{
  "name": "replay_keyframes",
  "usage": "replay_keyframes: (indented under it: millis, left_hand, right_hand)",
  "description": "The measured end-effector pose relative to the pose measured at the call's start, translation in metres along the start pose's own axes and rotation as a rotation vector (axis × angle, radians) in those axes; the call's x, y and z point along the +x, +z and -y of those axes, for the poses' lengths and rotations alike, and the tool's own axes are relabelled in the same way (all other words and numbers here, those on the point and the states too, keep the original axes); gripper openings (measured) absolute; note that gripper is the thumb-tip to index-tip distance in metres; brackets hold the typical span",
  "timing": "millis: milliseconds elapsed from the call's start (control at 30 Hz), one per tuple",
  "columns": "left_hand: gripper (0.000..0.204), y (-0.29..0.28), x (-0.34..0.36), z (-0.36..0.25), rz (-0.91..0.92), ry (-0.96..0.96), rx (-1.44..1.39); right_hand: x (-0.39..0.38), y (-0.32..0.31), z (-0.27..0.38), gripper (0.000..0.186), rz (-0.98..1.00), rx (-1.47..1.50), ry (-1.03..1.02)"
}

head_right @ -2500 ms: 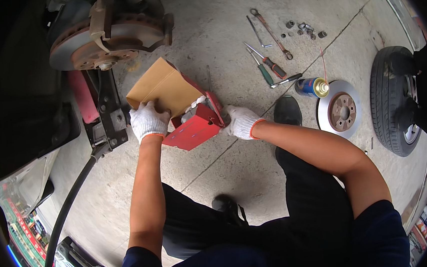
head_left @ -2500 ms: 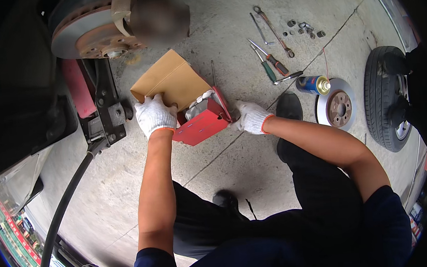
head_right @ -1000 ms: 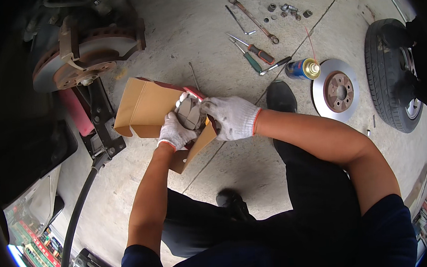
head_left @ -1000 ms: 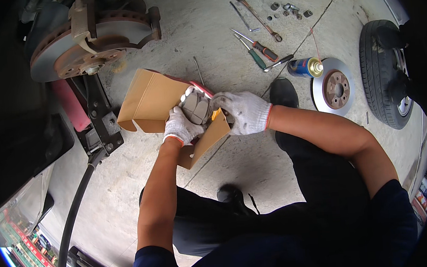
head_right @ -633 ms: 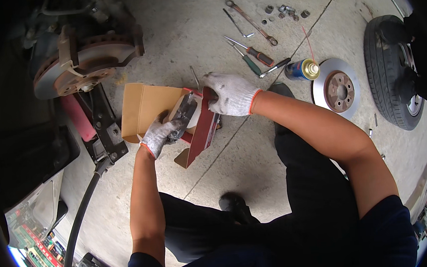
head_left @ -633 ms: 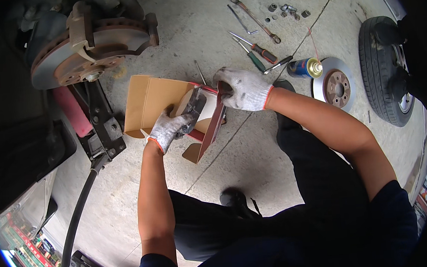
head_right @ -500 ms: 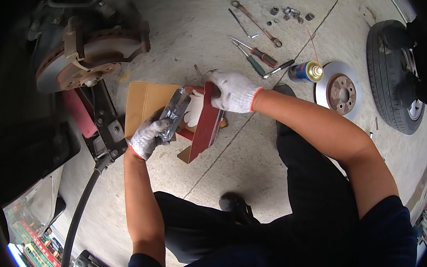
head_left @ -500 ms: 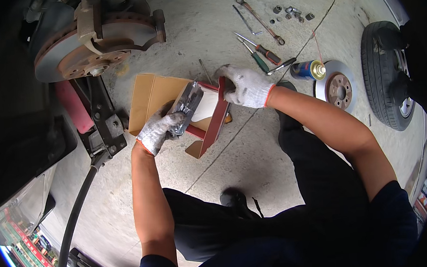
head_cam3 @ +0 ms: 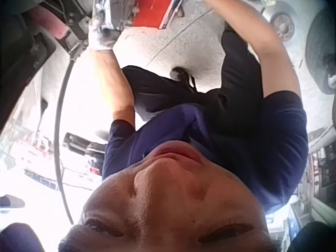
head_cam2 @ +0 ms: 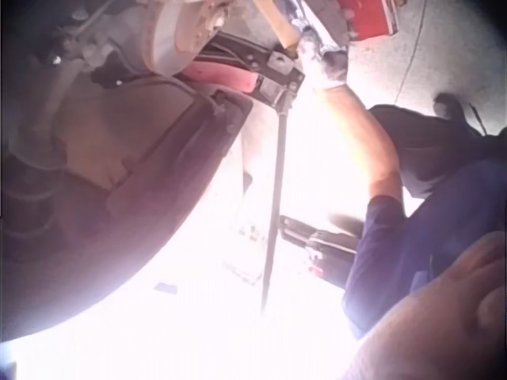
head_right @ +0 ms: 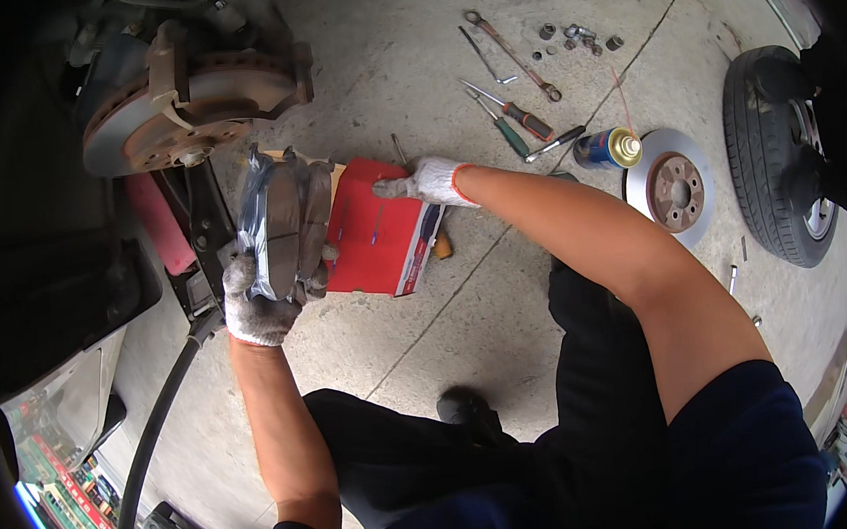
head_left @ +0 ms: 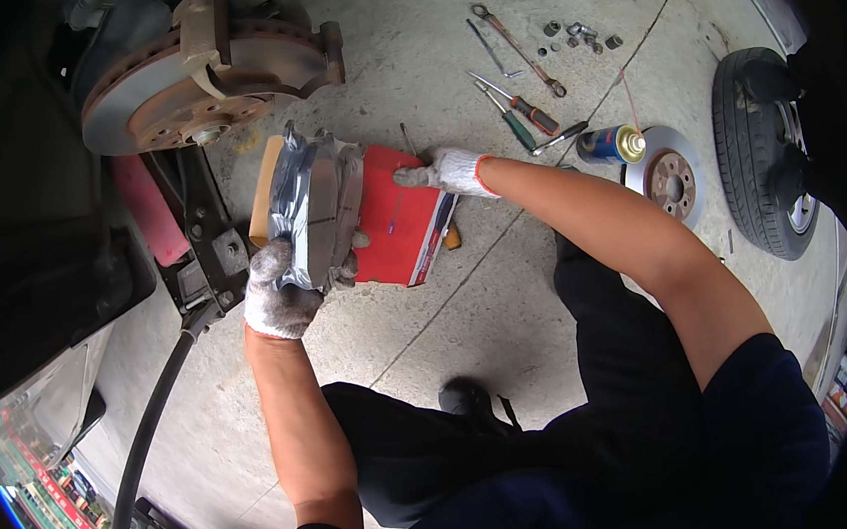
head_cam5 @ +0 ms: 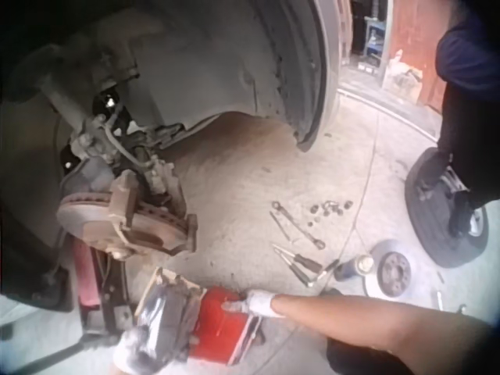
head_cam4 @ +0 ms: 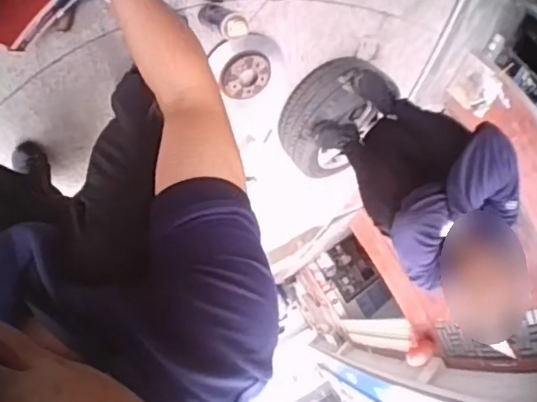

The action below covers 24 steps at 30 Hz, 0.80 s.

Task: The person removes the old brake pads from the caliper, opens a new box of brake pads, and compares the new pads with the old ones. The person then places the new brake pads into the caliper assembly.

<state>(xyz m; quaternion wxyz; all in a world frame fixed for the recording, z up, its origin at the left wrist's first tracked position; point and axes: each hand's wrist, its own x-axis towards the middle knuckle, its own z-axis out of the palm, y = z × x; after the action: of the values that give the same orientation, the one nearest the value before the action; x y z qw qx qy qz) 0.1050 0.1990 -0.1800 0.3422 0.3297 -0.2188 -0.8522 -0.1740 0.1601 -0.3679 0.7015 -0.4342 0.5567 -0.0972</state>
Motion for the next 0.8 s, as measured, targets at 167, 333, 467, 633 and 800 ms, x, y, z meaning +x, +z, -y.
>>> replay_keyframes:
  millis: [167, 333, 467, 633, 800]
  left_hand:
    - [0.083, 0.001, 0.0, 0.003, -0.105, 0.019, -0.175]
    - [0.07, 0.022, 0.003, 0.0, -0.261, 0.076, -0.31]
    - [0.066, 0.006, 0.001, 0.001, -0.246, 0.029, -0.315]
    - [0.063, -0.006, 0.003, -0.003, -0.273, 0.044, -0.34]
    - [0.058, -0.008, 0.023, -0.009, -0.268, 0.149, -0.469]
  right_hand:
    - [-0.023, 0.004, 0.023, 0.1, 0.036, 0.045, 0.029]
    - [-0.032, 0.014, 0.018, 0.096, -0.068, 0.218, -0.062]
    - [-0.054, 0.015, 0.032, 0.092, -0.056, 0.164, -0.046]
    - [-0.107, 0.003, 0.045, 0.089, -0.057, 0.292, 0.036]
    - [-0.178, -0.027, 0.05, 0.069, -0.217, 0.47, 0.21]
